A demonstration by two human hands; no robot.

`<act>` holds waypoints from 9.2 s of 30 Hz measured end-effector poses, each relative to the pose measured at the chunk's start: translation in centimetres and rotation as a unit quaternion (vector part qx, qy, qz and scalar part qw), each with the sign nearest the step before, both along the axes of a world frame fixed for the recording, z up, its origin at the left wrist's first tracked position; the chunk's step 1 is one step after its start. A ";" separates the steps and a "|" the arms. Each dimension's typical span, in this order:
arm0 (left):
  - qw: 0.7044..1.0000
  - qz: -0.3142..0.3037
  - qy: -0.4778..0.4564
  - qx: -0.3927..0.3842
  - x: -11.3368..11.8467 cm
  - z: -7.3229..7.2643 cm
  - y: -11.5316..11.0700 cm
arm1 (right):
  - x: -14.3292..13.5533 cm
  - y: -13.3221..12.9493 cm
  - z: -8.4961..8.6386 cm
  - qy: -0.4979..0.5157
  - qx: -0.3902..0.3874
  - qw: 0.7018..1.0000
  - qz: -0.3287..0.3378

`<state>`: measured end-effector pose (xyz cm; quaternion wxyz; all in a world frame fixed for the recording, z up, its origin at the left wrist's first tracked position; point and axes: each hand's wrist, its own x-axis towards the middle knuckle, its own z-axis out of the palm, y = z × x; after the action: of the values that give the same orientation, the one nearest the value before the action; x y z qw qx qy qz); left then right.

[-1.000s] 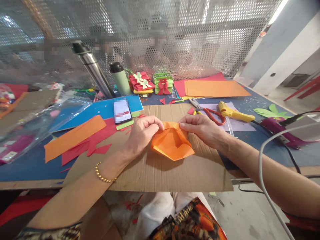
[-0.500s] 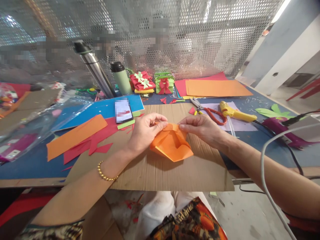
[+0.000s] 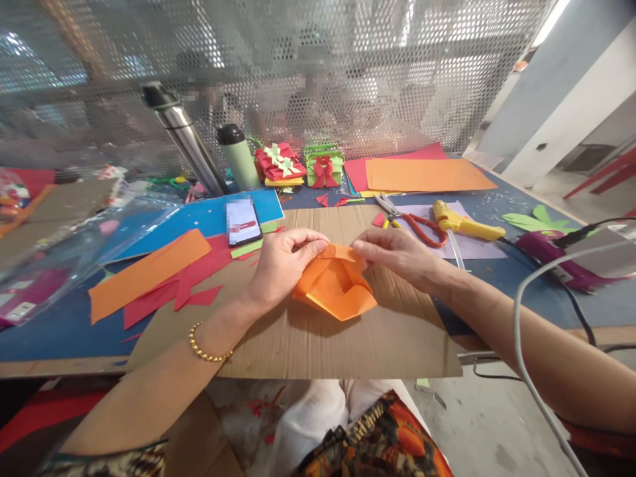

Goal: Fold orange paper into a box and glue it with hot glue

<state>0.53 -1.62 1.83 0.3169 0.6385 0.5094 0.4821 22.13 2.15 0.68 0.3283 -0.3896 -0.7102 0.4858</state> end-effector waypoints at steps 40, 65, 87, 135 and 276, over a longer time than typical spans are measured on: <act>0.970 -0.183 0.127 -0.093 -0.3 0.3 0.6 | 0.6 0.3 0.1 -0.081 0.015 0.988 0.129; 0.947 -0.244 0.144 -0.151 -0.4 0.5 0.3 | 0.1 -0.4 0.9 -0.137 0.097 0.971 0.170; 0.936 -0.244 0.165 -0.192 -0.9 1.3 0.4 | -0.3 -0.2 -0.1 -0.088 0.050 0.984 0.145; 0.971 -0.138 0.002 -0.196 -1.1 0.0 0.7 | -0.6 -0.7 -0.8 -0.028 0.062 0.995 0.071; 0.969 -0.163 0.135 -0.126 -0.7 0.4 0.6 | -0.6 -0.5 -1.0 -0.023 -0.015 0.999 0.022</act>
<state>-0.22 -1.05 2.23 0.3975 0.7272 0.4928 0.2653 21.57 1.60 -0.31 0.2959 -0.3899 -0.7185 0.4941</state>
